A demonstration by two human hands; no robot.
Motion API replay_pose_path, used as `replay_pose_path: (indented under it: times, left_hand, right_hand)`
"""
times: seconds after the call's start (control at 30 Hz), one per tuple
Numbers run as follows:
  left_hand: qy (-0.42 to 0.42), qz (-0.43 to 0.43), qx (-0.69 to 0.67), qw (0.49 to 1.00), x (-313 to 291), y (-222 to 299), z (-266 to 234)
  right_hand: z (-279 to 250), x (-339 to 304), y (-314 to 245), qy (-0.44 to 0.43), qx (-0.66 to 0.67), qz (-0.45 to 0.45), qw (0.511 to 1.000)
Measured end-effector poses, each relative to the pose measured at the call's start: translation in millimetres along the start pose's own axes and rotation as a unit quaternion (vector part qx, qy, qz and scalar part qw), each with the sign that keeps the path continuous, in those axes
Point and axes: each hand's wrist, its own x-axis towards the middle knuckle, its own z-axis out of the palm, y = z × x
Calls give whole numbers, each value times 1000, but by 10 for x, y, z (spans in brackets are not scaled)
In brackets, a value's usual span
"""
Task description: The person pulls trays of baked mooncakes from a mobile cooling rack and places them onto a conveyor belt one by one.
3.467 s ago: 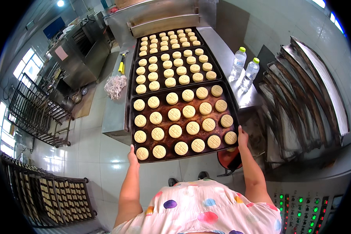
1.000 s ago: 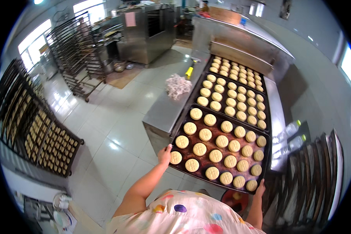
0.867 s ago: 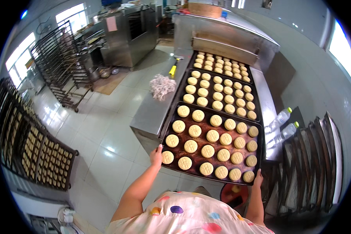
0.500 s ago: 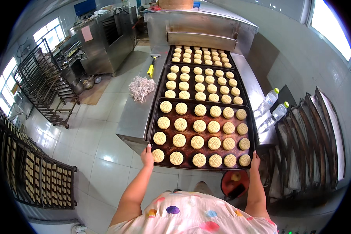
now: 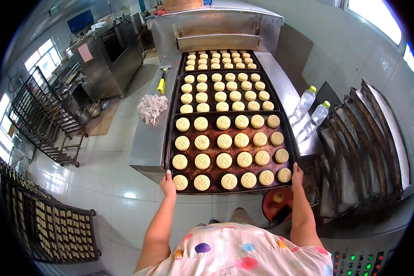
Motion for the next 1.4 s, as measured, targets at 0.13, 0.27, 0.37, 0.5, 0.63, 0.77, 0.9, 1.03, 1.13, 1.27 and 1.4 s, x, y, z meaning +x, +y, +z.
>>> replay_pose_path:
  times: [0.13,0.27,0.37,0.5,0.63,0.77,0.9,1.03,1.13,1.27,1.4]
  left_hand:
    - [0,-9,7,1000,43,-74,7]
    - [13,4,58,998,-4,-10,12]
    - [29,3,98,995,79,-108,3]
    - [17,4,119,993,4,-33,52]
    - [15,-5,157,987,27,-31,-8]
    - [11,-15,162,987,17,-41,29]
    - [1,-21,173,985,32,-36,49]
    - [18,-8,170,985,14,-12,54]
    - [20,9,164,986,7,1,39]
    - [22,13,165,986,-11,40,45]
    - [20,2,167,986,-14,50,40]
  right_hand:
    - [38,-14,-14,12,-12,2,1000]
    - [51,9,39,21,-53,-25,998]
    - [36,129,166,-5,-58,-44,997]
    - [13,157,255,17,-39,-63,997]
    - [48,214,307,7,-21,-54,998]
    - [13,170,279,-12,-43,-32,998]
    - [27,107,240,9,-24,-25,999]
    - [27,98,247,6,-47,-37,998]
    - [33,95,276,5,-34,-42,999]
    - [32,92,279,23,-50,-60,997]
    - [57,54,245,26,-44,-69,996]
